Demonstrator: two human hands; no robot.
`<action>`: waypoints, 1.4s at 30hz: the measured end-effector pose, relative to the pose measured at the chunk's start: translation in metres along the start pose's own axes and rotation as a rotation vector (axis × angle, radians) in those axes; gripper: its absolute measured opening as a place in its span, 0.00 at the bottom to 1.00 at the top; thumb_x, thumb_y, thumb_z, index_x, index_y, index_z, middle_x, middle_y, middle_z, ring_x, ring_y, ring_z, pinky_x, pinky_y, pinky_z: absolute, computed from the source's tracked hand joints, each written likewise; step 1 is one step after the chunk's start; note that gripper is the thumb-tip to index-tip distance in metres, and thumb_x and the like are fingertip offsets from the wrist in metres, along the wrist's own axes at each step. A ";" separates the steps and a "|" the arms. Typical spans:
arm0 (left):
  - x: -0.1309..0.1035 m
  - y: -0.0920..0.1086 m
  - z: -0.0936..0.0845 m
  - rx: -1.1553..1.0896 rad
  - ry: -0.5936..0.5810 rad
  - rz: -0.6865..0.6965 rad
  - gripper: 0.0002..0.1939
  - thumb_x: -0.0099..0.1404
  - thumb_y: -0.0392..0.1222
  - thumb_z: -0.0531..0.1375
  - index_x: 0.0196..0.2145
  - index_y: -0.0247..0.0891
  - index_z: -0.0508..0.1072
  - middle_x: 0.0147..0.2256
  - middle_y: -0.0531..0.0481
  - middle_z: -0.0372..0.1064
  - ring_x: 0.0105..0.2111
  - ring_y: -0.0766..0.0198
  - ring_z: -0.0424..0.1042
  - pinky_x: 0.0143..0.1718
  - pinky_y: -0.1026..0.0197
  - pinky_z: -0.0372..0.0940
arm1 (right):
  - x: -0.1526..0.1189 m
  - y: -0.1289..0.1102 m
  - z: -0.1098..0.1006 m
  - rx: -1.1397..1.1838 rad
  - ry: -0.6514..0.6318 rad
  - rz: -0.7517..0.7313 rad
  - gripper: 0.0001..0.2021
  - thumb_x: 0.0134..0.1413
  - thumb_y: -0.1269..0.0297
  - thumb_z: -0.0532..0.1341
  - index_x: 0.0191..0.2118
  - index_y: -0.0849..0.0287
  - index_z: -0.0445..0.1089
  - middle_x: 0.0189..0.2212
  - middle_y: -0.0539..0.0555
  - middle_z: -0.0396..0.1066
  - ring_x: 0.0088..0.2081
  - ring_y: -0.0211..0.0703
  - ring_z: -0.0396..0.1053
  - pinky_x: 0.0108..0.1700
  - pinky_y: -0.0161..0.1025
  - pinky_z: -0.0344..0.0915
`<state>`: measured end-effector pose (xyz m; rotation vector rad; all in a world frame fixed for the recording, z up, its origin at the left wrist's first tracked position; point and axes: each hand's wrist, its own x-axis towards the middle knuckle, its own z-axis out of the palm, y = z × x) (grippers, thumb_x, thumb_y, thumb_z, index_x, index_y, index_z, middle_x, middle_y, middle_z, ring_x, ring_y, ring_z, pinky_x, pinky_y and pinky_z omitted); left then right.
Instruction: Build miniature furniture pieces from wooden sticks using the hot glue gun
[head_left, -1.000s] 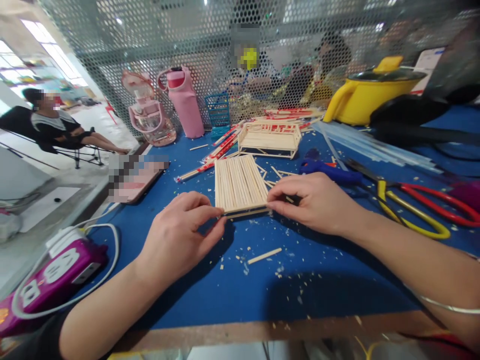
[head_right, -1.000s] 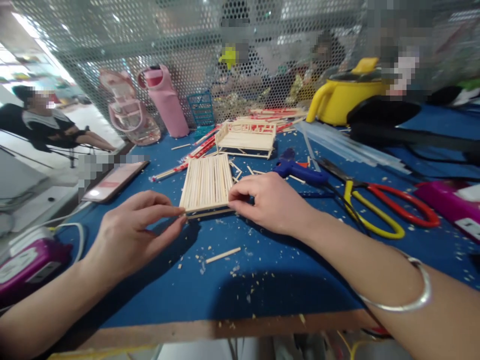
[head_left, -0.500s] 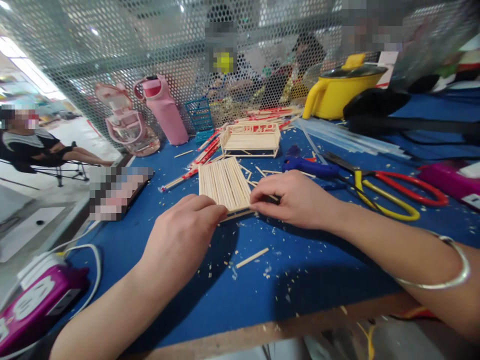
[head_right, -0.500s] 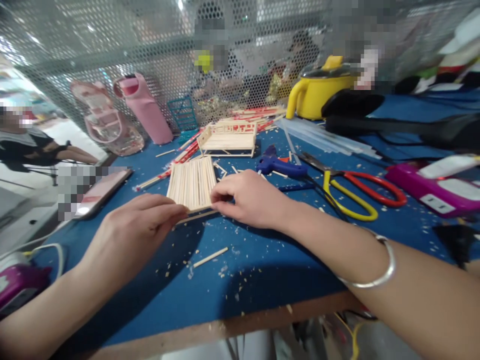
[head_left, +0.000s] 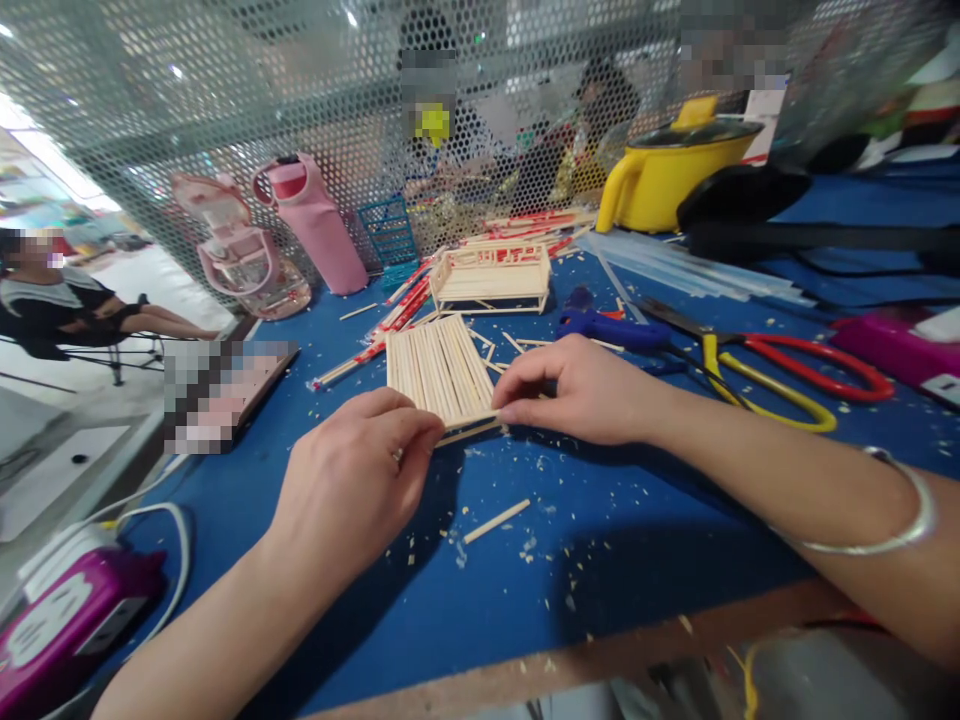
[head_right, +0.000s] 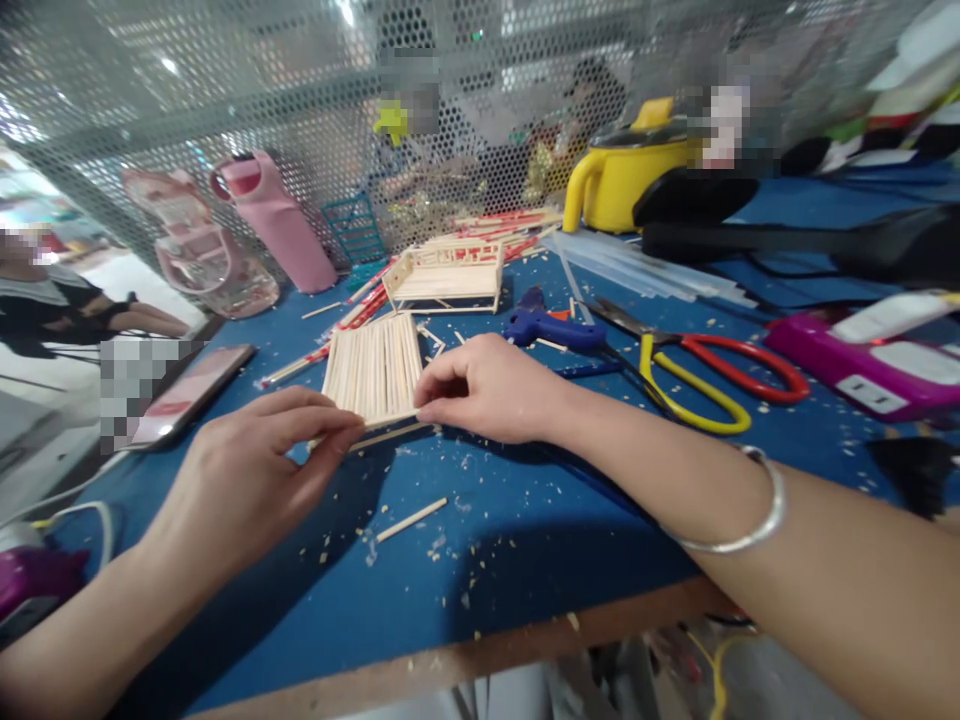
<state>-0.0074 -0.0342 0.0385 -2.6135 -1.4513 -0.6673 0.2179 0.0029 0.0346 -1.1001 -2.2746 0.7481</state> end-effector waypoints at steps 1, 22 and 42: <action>0.000 -0.001 0.000 0.000 0.011 0.002 0.10 0.63 0.42 0.55 0.32 0.41 0.77 0.33 0.51 0.72 0.31 0.64 0.71 0.31 0.62 0.65 | 0.000 0.000 0.001 0.003 0.009 -0.009 0.05 0.49 0.68 0.61 0.31 0.58 0.75 0.27 0.48 0.75 0.29 0.35 0.70 0.32 0.33 0.62; 0.000 -0.021 -0.003 -0.169 -0.038 0.032 0.08 0.62 0.42 0.59 0.34 0.41 0.78 0.31 0.52 0.73 0.29 0.67 0.72 0.31 0.66 0.64 | 0.001 -0.001 0.009 0.042 0.047 -0.006 0.09 0.55 0.64 0.56 0.29 0.60 0.71 0.22 0.47 0.69 0.26 0.33 0.63 0.31 0.33 0.56; -0.006 -0.018 0.001 -0.079 0.048 0.149 0.07 0.62 0.39 0.57 0.35 0.39 0.76 0.33 0.50 0.71 0.32 0.66 0.70 0.32 0.65 0.65 | -0.001 -0.003 0.007 -0.089 0.048 -0.065 0.07 0.54 0.66 0.57 0.31 0.60 0.72 0.25 0.49 0.73 0.27 0.35 0.67 0.31 0.33 0.58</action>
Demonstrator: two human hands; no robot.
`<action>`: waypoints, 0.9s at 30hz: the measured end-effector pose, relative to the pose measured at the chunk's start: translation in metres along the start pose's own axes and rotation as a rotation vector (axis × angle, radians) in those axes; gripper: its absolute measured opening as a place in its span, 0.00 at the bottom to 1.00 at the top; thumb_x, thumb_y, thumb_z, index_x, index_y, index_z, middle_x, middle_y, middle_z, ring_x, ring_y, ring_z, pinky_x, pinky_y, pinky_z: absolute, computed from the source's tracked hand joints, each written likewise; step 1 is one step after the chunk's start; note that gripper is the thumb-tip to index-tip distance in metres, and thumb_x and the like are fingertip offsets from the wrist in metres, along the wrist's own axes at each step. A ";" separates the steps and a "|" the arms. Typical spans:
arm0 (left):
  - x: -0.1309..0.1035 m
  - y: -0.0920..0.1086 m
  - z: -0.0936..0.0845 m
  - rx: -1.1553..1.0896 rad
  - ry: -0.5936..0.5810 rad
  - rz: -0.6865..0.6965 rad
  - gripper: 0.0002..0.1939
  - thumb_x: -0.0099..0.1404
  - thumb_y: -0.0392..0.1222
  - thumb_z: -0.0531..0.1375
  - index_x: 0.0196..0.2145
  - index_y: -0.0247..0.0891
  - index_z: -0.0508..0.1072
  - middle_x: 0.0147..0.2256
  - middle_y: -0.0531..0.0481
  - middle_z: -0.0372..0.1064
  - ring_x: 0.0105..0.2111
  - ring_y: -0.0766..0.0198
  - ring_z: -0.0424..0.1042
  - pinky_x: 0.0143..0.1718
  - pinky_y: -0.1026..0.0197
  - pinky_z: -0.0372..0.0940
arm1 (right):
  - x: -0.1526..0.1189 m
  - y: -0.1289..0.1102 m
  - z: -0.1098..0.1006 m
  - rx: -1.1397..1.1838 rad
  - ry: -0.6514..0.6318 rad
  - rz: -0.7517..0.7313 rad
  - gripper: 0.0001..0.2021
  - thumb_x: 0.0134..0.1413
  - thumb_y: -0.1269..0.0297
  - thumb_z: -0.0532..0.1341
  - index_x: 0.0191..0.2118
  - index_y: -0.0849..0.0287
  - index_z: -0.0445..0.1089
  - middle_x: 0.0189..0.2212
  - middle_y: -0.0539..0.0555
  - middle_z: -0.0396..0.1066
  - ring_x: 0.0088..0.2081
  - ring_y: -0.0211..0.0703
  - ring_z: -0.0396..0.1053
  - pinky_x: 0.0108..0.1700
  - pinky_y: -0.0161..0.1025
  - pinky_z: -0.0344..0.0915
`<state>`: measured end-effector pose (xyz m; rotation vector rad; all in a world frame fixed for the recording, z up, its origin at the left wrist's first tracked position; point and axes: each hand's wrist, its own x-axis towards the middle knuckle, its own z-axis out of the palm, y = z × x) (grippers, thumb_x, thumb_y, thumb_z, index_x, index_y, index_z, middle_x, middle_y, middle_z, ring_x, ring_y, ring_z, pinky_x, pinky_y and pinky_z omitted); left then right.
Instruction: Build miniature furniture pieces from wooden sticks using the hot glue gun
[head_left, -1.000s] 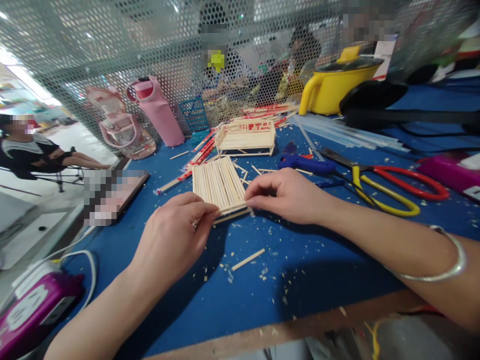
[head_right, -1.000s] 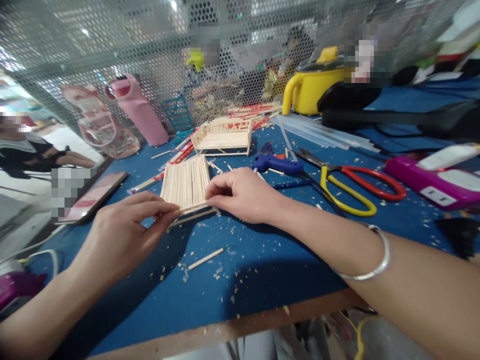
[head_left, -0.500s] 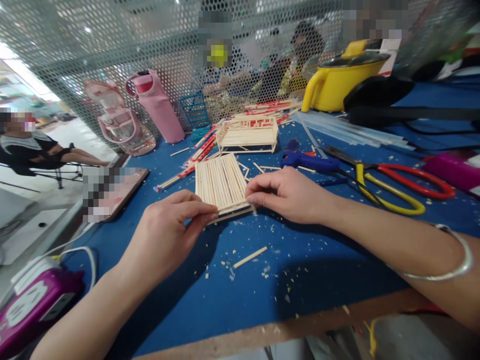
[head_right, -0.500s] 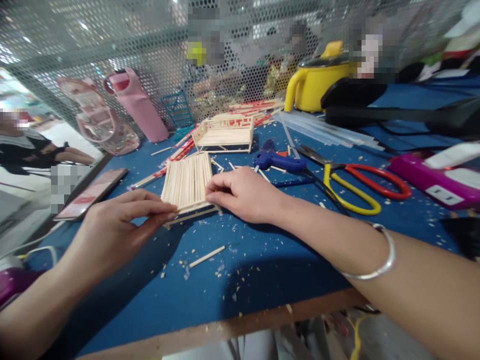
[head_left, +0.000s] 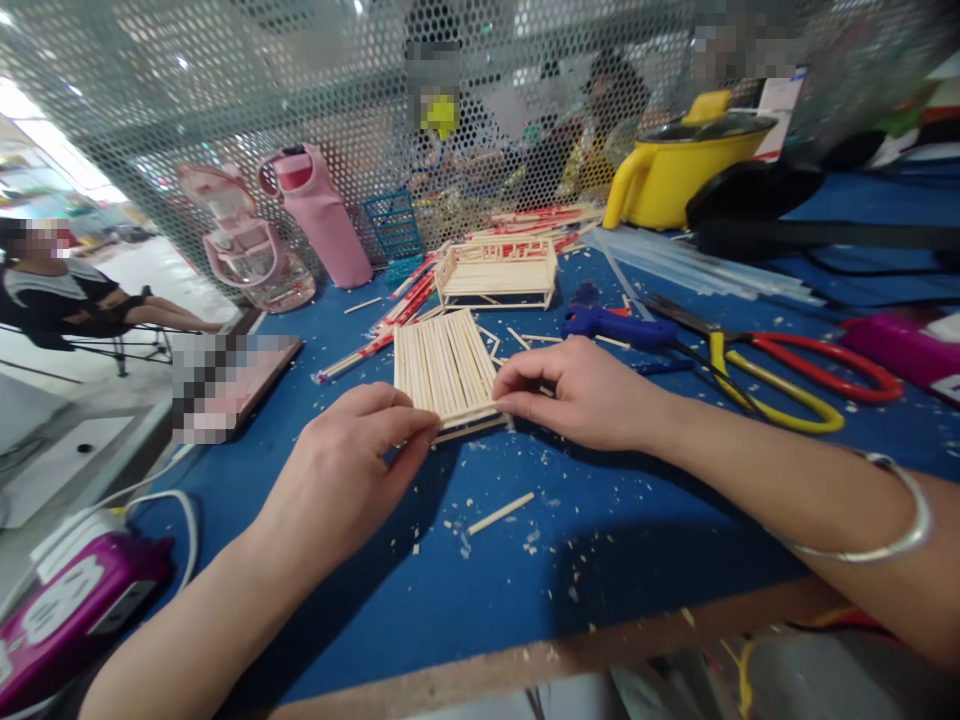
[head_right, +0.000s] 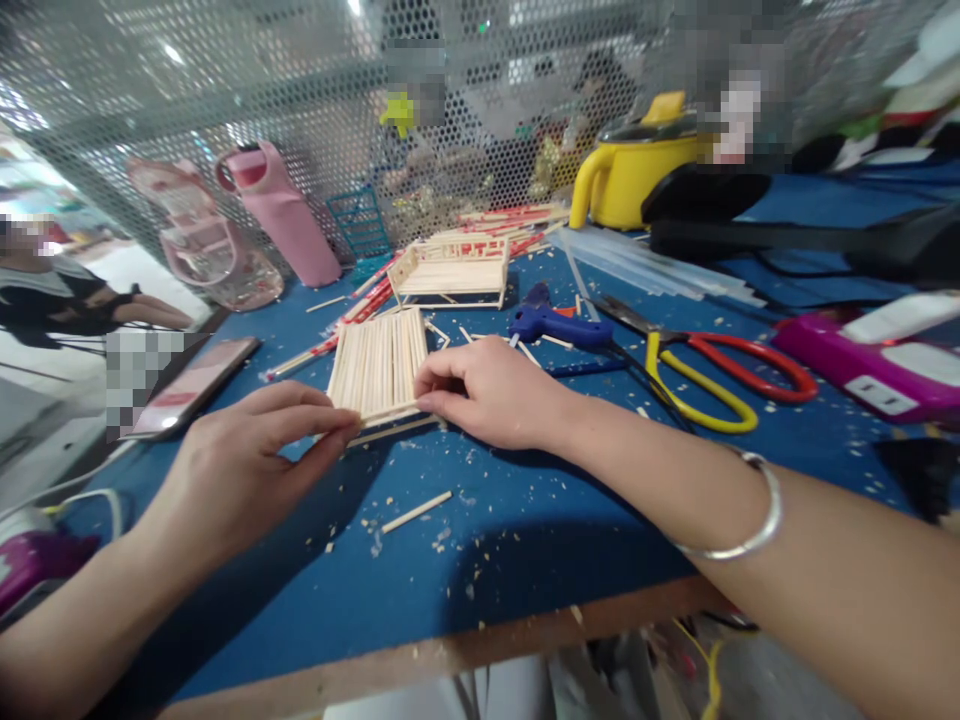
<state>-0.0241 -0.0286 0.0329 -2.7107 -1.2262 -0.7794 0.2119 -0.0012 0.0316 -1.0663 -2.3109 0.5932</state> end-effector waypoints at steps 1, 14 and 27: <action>0.000 0.000 0.001 0.027 -0.001 0.016 0.07 0.62 0.40 0.57 0.35 0.39 0.76 0.34 0.49 0.71 0.32 0.65 0.70 0.33 0.64 0.66 | 0.000 0.000 0.000 0.006 0.002 0.006 0.07 0.53 0.66 0.57 0.31 0.60 0.72 0.25 0.49 0.73 0.27 0.35 0.67 0.31 0.33 0.58; 0.004 -0.005 -0.010 0.060 0.199 0.015 0.05 0.60 0.41 0.60 0.33 0.41 0.77 0.33 0.51 0.74 0.31 0.68 0.72 0.33 0.66 0.68 | 0.001 -0.004 0.000 0.431 0.108 0.153 0.09 0.53 0.62 0.59 0.36 0.59 0.73 0.27 0.50 0.74 0.28 0.36 0.69 0.33 0.35 0.65; -0.002 -0.003 -0.001 0.146 0.110 0.162 0.05 0.62 0.37 0.58 0.34 0.38 0.75 0.31 0.49 0.73 0.30 0.66 0.70 0.32 0.63 0.66 | -0.002 -0.009 0.001 0.157 0.089 0.054 0.05 0.48 0.66 0.62 0.28 0.59 0.74 0.24 0.50 0.75 0.26 0.36 0.70 0.30 0.33 0.63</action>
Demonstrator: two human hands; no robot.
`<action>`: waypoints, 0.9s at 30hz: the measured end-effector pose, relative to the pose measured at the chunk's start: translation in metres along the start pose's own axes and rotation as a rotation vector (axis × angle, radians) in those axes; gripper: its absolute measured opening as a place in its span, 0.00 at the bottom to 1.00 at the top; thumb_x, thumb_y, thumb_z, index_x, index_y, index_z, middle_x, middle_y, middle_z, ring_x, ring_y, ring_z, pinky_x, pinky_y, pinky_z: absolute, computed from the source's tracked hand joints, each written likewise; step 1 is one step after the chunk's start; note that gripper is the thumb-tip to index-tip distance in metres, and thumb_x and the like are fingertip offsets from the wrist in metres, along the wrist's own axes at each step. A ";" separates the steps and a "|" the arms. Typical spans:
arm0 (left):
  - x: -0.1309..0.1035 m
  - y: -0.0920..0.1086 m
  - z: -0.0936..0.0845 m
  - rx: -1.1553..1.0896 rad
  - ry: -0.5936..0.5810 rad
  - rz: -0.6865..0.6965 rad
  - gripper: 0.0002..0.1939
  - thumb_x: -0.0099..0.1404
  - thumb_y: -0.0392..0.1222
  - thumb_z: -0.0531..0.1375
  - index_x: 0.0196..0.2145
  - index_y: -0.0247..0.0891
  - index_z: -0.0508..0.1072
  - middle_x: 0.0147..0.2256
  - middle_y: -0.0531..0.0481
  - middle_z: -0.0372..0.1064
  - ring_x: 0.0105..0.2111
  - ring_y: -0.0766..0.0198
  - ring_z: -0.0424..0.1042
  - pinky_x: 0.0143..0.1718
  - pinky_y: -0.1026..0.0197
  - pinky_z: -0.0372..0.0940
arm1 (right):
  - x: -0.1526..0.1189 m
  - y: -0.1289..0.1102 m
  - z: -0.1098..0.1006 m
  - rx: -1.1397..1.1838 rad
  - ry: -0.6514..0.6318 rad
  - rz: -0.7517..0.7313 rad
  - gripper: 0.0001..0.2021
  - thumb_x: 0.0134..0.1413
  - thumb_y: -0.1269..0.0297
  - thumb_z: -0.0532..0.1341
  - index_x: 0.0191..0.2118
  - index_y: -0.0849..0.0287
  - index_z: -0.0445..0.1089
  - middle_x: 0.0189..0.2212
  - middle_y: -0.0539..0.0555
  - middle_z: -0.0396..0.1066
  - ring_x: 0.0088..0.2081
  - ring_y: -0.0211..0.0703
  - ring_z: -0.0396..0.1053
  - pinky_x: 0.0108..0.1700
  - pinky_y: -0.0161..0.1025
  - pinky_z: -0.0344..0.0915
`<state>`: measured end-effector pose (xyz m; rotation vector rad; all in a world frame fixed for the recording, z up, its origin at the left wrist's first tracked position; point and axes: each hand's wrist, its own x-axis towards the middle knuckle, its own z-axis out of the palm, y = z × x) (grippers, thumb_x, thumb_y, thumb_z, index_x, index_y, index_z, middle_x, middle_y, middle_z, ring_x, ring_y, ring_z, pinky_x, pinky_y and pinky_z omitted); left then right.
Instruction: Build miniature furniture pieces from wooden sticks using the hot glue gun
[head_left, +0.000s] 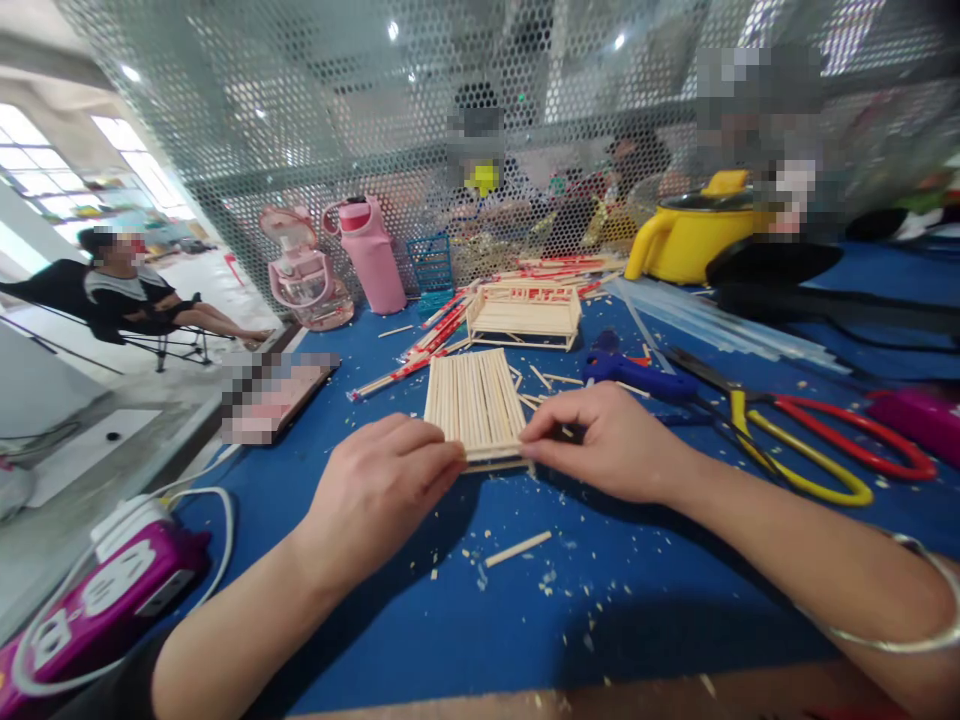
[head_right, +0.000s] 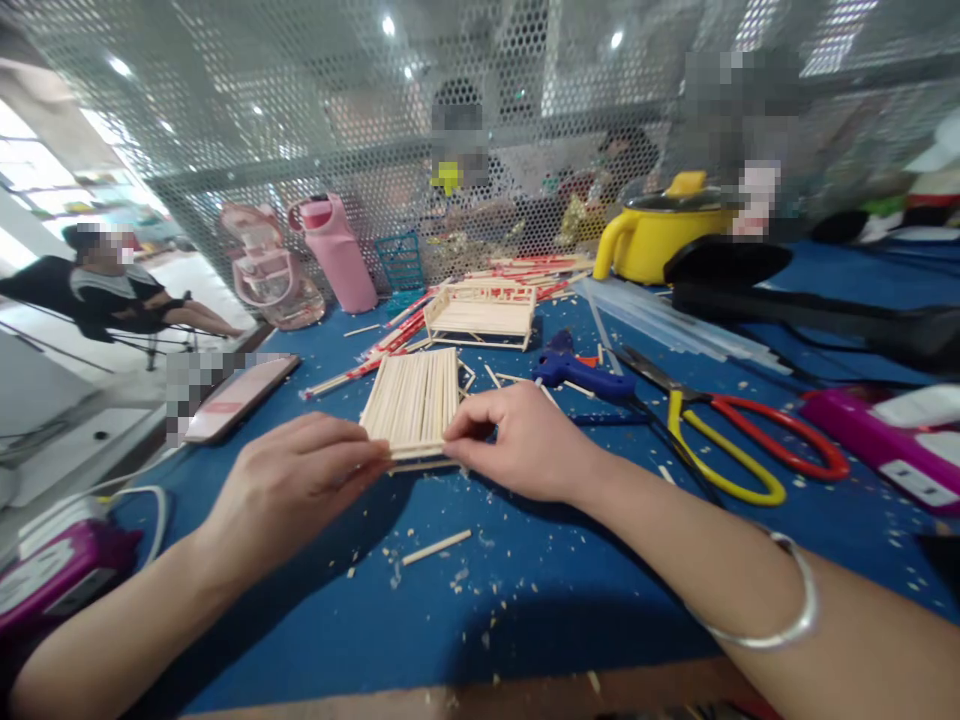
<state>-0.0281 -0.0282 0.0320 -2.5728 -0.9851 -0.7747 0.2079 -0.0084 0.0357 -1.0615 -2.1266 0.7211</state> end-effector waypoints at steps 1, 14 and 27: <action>-0.002 0.001 0.002 0.021 -0.022 0.019 0.06 0.63 0.37 0.57 0.34 0.38 0.74 0.31 0.49 0.73 0.30 0.66 0.70 0.32 0.64 0.66 | 0.000 0.000 0.000 -0.027 -0.034 -0.018 0.05 0.48 0.66 0.62 0.27 0.59 0.74 0.24 0.49 0.75 0.26 0.35 0.70 0.30 0.33 0.63; -0.008 0.007 0.004 0.023 -0.007 -0.052 0.06 0.63 0.35 0.57 0.33 0.39 0.75 0.30 0.51 0.73 0.29 0.66 0.69 0.31 0.64 0.65 | 0.000 0.004 0.004 -0.128 -0.076 -0.135 0.06 0.51 0.68 0.61 0.25 0.59 0.70 0.23 0.48 0.71 0.26 0.33 0.66 0.30 0.32 0.58; 0.001 0.010 0.006 -0.034 -0.062 -0.095 0.07 0.64 0.39 0.56 0.36 0.42 0.75 0.26 0.51 0.69 0.27 0.64 0.67 0.28 0.63 0.62 | -0.002 -0.005 0.004 -0.142 -0.004 -0.076 0.04 0.47 0.69 0.63 0.24 0.57 0.70 0.23 0.48 0.72 0.26 0.37 0.68 0.31 0.35 0.62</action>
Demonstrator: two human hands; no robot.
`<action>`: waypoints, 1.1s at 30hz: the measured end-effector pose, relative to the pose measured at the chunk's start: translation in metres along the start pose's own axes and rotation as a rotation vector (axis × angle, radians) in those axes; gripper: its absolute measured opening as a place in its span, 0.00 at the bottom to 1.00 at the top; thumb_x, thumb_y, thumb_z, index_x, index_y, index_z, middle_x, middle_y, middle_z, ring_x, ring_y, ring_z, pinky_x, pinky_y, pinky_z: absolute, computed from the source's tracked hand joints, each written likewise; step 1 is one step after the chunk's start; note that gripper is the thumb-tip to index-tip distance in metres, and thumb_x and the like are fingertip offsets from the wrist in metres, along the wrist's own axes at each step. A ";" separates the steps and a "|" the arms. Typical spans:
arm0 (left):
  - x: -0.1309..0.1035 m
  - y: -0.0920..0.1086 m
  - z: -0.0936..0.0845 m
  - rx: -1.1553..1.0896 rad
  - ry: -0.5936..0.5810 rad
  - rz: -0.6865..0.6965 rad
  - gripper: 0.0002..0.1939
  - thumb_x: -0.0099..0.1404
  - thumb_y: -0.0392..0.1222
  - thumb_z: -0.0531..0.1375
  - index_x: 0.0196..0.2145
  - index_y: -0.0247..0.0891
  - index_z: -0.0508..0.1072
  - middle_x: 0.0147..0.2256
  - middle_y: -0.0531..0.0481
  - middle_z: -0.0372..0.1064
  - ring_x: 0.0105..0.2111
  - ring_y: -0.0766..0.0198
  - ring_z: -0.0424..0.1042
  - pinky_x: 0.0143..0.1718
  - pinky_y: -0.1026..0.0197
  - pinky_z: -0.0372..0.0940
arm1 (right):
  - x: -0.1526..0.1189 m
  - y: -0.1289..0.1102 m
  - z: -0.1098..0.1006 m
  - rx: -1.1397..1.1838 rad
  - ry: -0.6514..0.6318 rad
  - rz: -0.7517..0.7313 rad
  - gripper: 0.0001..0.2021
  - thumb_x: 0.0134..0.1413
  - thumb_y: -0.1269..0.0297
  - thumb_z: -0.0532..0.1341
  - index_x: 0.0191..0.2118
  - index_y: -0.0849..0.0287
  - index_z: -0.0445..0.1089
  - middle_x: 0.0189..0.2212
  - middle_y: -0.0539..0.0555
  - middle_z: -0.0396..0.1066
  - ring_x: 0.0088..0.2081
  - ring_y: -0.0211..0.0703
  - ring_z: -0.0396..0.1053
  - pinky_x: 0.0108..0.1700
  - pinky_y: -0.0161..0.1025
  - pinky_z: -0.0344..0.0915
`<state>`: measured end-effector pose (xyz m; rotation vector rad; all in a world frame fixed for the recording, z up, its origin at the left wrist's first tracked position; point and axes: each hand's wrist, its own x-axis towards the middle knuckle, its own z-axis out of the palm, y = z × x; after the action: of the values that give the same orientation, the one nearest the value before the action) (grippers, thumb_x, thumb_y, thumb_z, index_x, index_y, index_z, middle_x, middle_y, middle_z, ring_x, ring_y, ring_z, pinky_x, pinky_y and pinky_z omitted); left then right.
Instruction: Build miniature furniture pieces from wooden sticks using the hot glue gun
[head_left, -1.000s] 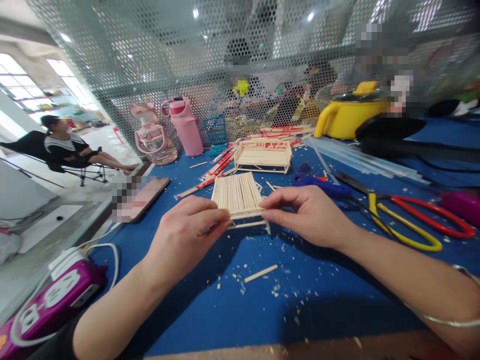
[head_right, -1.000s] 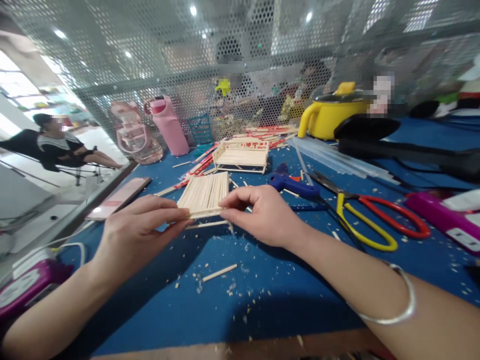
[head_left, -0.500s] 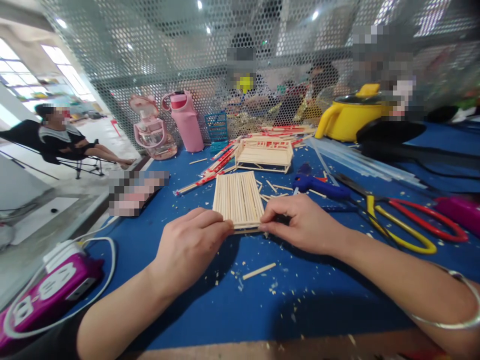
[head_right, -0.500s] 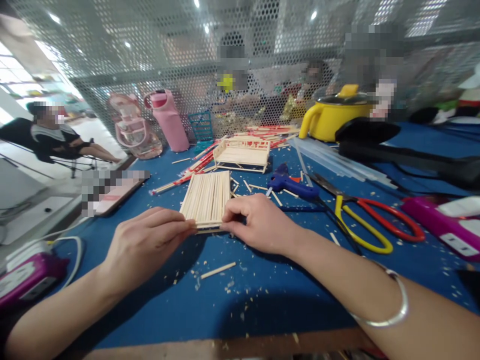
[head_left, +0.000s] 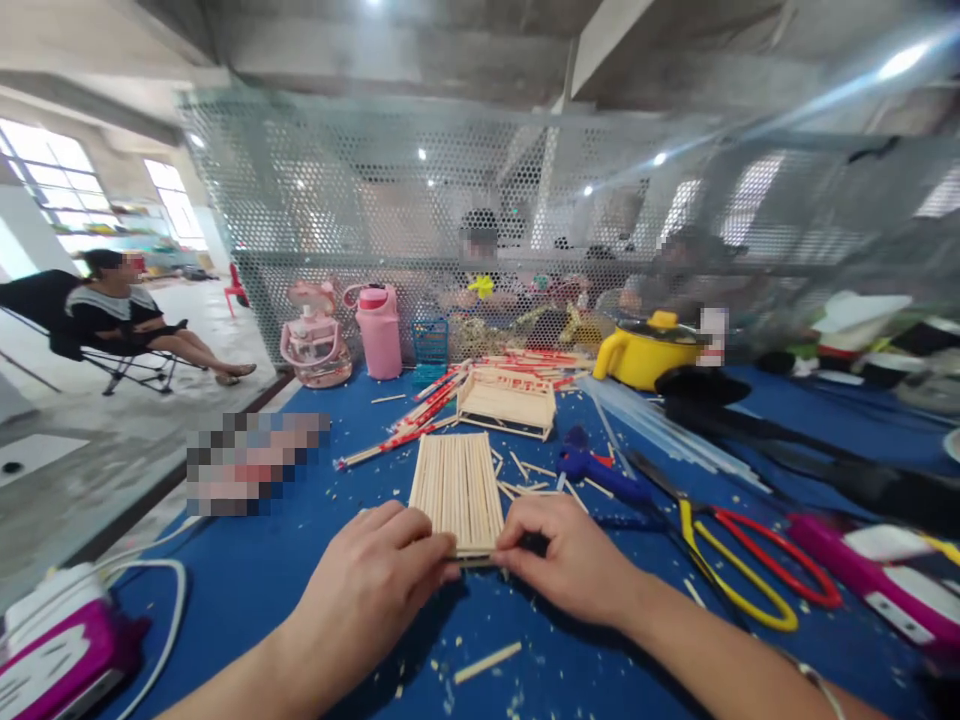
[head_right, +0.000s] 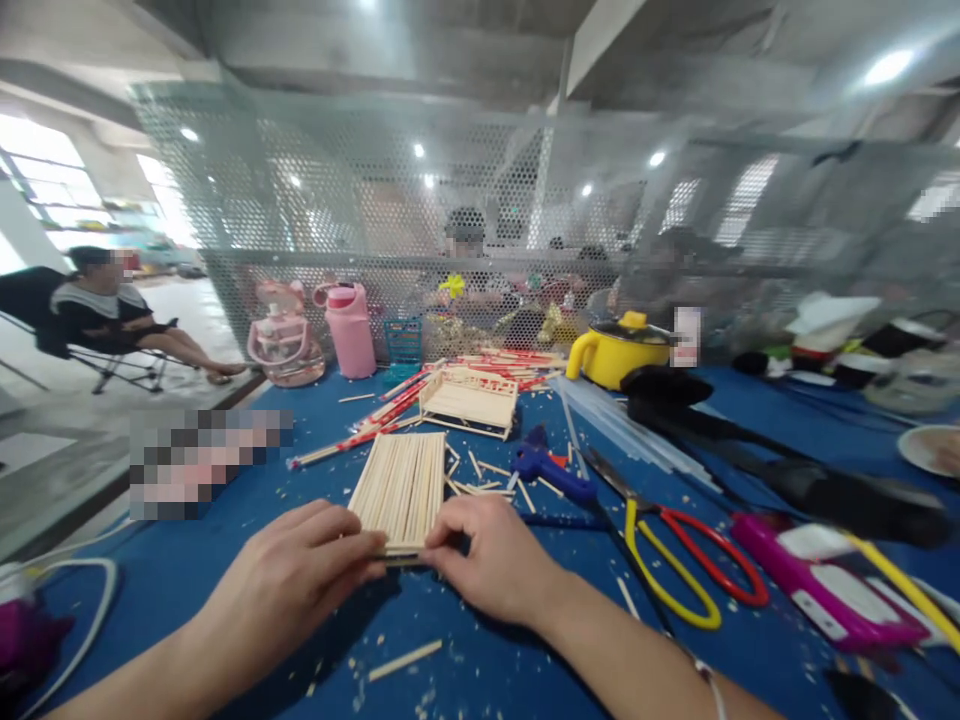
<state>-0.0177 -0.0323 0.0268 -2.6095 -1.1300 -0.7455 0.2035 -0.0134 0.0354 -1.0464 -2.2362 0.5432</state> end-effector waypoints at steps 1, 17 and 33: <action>0.001 0.000 0.000 -0.007 0.000 0.005 0.08 0.64 0.39 0.55 0.36 0.42 0.75 0.26 0.51 0.68 0.27 0.64 0.66 0.28 0.63 0.62 | 0.000 0.000 0.001 0.002 0.002 -0.001 0.04 0.47 0.69 0.63 0.24 0.57 0.70 0.23 0.48 0.72 0.26 0.37 0.68 0.31 0.35 0.62; -0.002 0.001 0.008 -0.137 -0.036 -0.098 0.11 0.66 0.38 0.52 0.33 0.38 0.75 0.31 0.49 0.70 0.31 0.63 0.68 0.32 0.61 0.65 | -0.001 0.005 0.005 0.018 0.006 -0.041 0.05 0.48 0.68 0.64 0.24 0.60 0.70 0.22 0.48 0.70 0.27 0.33 0.66 0.33 0.31 0.59; 0.002 0.002 0.006 -0.162 -0.146 -0.155 0.13 0.68 0.40 0.49 0.35 0.40 0.74 0.33 0.49 0.69 0.34 0.61 0.68 0.34 0.59 0.64 | 0.077 0.057 -0.081 -0.359 0.274 0.625 0.15 0.58 0.58 0.51 0.35 0.60 0.71 0.27 0.54 0.74 0.26 0.38 0.70 0.31 0.32 0.62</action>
<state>-0.0128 -0.0303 0.0223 -2.7734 -1.3809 -0.7138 0.2498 0.0906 0.0882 -1.9028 -1.7781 0.2207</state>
